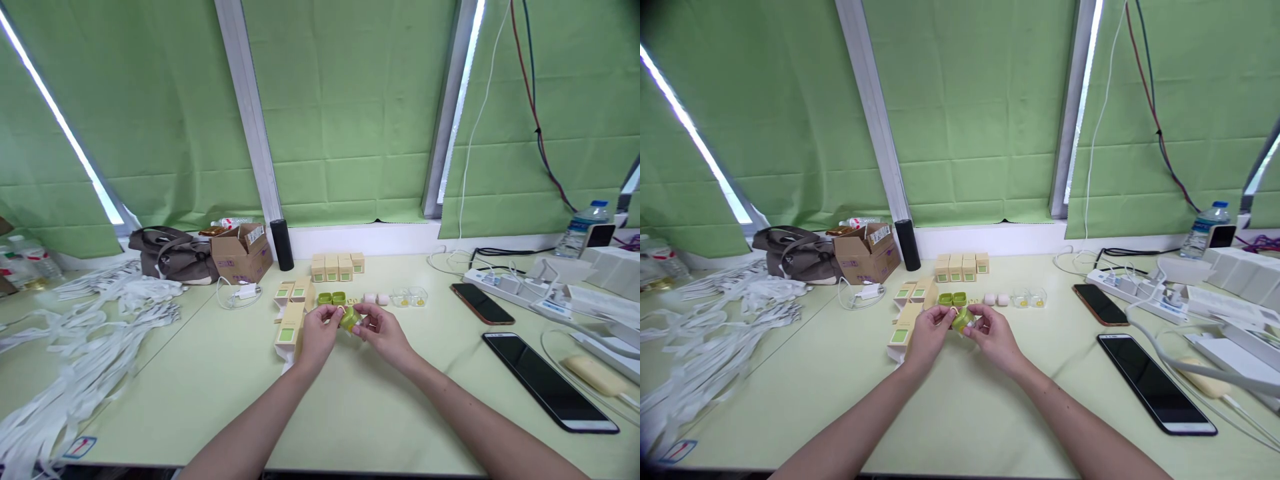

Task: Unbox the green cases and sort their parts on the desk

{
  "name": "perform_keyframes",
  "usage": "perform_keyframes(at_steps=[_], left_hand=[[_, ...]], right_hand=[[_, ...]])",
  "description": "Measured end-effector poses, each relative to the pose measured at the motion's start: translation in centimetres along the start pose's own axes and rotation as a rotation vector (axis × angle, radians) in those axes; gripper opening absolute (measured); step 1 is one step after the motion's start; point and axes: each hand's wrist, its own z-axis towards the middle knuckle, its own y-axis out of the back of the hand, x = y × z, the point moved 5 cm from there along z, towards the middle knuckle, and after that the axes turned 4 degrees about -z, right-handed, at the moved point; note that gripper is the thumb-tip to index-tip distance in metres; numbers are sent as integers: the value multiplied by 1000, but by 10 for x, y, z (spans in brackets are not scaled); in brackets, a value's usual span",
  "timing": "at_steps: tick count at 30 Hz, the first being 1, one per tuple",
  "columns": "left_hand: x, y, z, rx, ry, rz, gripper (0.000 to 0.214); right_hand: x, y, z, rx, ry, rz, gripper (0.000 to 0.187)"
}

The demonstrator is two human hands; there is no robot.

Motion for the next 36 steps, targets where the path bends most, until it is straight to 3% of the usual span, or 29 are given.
perform_keyframes(at_steps=[5,10,16,21,24,32,36], left_hand=[[2,3,1,-47,-5,-85,33],[9,14,9,-187,68,-306,51],[13,12,8,-166,151,-503,48],[17,4,2,-122,187,-535,44],[20,3,1,-101,204,-530,43],[20,1,-1,-71,210,-511,43],[21,1,-1,-63,208,-505,42]], right_hand=[[1,3,3,-5,-11,19,50],[3,14,5,-12,4,88,52],[22,17,-4,-66,251,23,43],[40,13,-17,-118,521,-170,35],[46,11,-21,-137,593,-249,33],[57,14,-24,-136,521,-204,32],[58,17,-18,-92,367,81,44]])
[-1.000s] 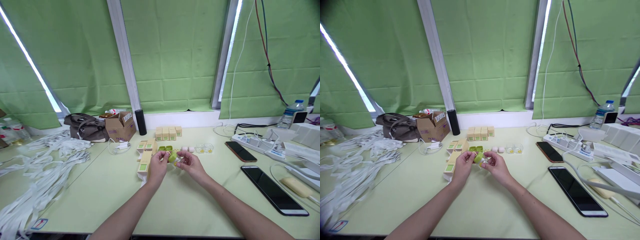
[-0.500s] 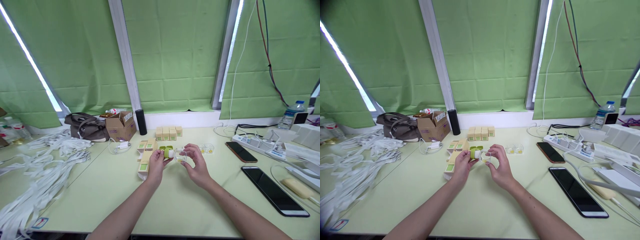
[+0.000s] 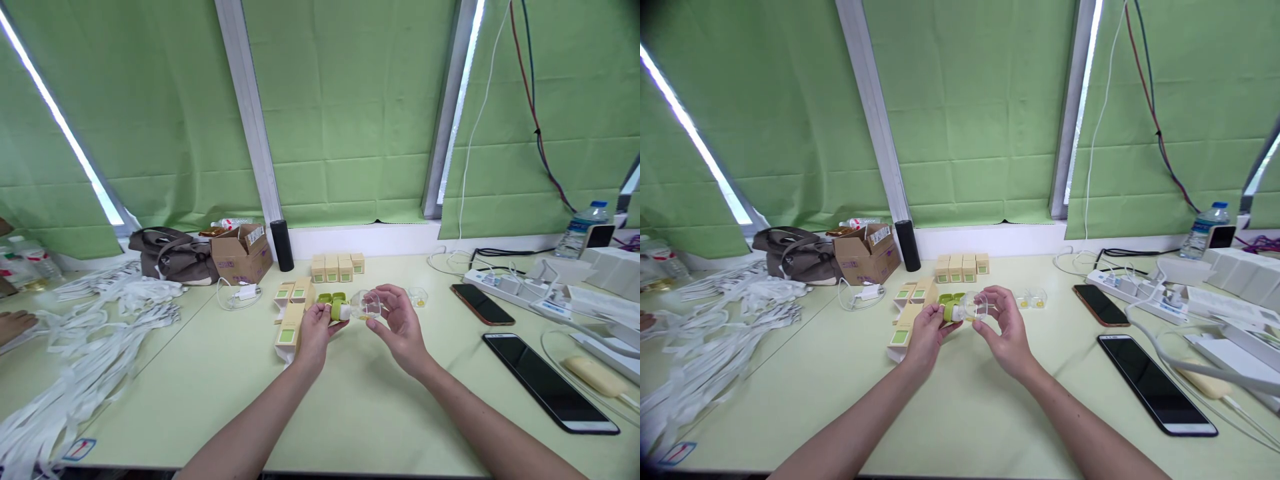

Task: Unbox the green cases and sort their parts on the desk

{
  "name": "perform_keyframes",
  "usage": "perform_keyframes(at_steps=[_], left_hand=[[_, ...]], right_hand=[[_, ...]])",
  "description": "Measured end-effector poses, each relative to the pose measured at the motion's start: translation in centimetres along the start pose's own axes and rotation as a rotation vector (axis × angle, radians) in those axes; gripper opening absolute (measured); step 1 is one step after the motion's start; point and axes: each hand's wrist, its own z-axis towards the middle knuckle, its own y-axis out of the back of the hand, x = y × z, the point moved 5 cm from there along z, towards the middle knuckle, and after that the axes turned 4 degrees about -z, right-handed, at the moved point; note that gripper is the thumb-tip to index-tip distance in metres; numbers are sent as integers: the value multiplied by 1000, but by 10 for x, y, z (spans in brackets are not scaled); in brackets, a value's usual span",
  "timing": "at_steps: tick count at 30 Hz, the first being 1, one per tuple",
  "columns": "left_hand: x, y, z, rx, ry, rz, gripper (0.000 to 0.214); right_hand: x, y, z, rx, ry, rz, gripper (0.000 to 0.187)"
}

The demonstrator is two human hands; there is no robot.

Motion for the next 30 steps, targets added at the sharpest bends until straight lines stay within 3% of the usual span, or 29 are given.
perform_keyframes(at_steps=[4,7,10,13,15,19,22,25,30], left_hand=[[3,3,2,-19,12,6,43],[4,4,2,-24,17,4,44],[3,5,2,-22,13,4,44],[3,6,2,-26,12,13,42],[4,6,2,-31,17,17,41],[3,5,2,-36,16,22,40],[2,5,2,-34,7,25,40],[2,4,1,-38,6,21,40],[2,4,1,-26,2,23,40]], right_hand=[[-7,2,8,44,-266,314,32],[-11,6,11,113,-415,396,32],[-9,13,15,146,-490,388,33],[-5,27,25,103,-460,329,35],[-2,44,35,46,-376,205,37],[-3,92,48,-20,-188,-275,44],[-9,133,45,-65,-98,-684,31],[-22,162,39,14,-162,-1074,10],[-44,175,31,181,-362,-1355,16]])
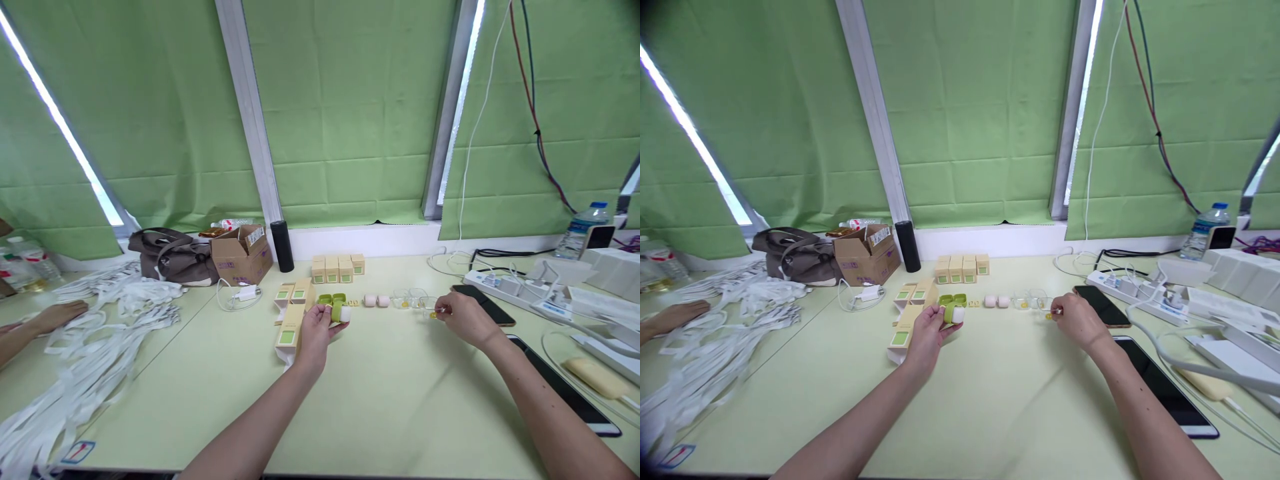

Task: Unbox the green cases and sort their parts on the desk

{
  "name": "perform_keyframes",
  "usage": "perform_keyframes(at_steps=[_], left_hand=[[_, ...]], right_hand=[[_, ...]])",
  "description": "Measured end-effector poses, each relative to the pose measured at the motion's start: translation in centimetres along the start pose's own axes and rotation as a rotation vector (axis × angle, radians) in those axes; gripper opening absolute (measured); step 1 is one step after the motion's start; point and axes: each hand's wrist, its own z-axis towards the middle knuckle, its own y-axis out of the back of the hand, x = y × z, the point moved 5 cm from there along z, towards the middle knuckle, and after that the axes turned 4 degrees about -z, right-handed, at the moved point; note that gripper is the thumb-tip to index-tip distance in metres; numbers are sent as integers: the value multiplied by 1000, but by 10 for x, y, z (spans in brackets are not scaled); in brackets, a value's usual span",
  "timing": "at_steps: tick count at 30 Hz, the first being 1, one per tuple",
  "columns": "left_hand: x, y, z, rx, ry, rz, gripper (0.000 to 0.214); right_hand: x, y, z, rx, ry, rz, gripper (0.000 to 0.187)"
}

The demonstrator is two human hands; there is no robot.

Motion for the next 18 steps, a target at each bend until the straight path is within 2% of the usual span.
perform_keyframes(at_steps=[9,18], left_hand=[[0,0,0,-7,-9,25,40],[2,1,2,-16,3,19,43]], right_hand=[[3,-26,5,-7,17,-83,23],[6,-37,14,-82,19,-119,27]])
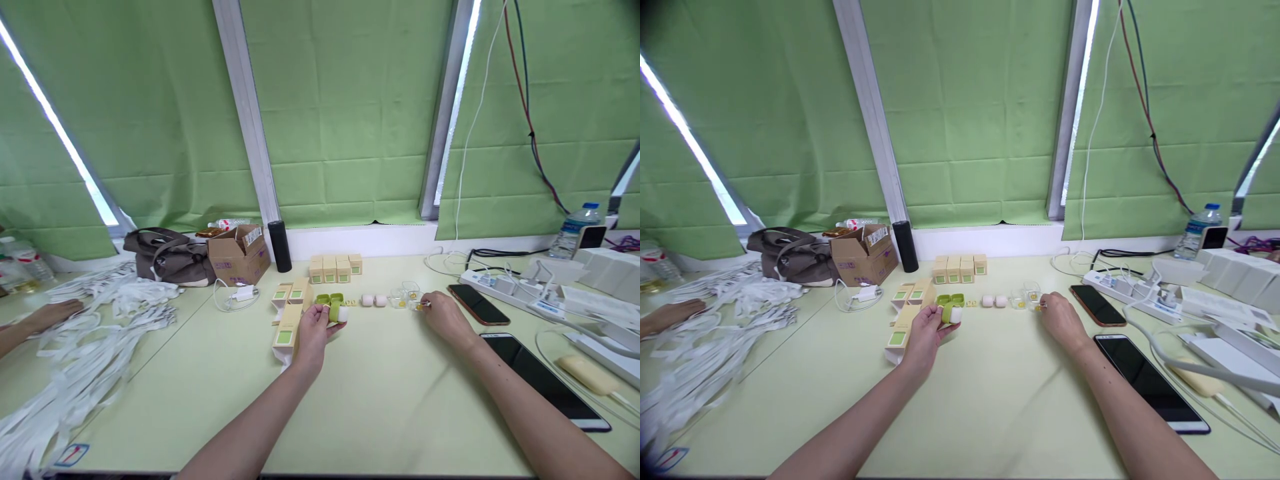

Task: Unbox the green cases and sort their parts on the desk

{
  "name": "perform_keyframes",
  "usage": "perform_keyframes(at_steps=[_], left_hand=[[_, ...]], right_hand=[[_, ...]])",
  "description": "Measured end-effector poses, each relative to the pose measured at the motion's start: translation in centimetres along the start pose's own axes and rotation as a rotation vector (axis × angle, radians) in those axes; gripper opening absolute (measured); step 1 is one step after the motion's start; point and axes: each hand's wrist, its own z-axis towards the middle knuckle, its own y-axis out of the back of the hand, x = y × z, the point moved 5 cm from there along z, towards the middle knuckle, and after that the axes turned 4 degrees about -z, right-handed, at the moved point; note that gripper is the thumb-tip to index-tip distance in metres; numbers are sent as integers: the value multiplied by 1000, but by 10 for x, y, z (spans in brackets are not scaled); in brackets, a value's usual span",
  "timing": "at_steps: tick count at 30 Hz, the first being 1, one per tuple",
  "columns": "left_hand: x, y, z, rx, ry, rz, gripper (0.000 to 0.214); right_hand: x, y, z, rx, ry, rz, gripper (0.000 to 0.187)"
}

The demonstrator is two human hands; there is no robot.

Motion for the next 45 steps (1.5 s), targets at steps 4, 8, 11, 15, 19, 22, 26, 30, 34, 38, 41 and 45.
perform_keyframes(at_steps=[4,8,11,15,19,22,26,30,34,38,41,45], left_hand=[[0,-1,0,5,-2,-4,43],[-1,-1,1,3,-14,-10,45],[-1,0,1,2,-14,-7,47],[-1,0,1,5,-18,-10,47],[-1,-1,0,5,-19,-17,47],[-2,-2,0,7,-21,-15,48],[-3,-2,-1,1,-21,-13,48],[-3,-2,-1,0,-22,-13,49],[-3,-4,-1,8,-23,-6,48],[-2,-4,-2,8,-20,3,46],[-2,-3,-2,8,-18,6,47],[-2,-3,-1,9,-16,7,44]], right_hand=[[3,0,-2,-33,-13,-12,33],[16,17,-12,-161,14,-138,33],[43,24,-24,-193,187,-222,23],[74,10,-38,-99,340,-208,20],[80,-11,-39,-61,364,-191,30],[74,-24,-36,-57,350,-147,44],[68,-36,-34,-32,335,-74,54],[65,-45,-32,-14,344,-23,57],[62,-52,-29,13,361,9,58],[60,-55,-28,72,363,3,64],[62,-52,-30,64,354,16,65],[67,-37,-34,40,307,40,59]])
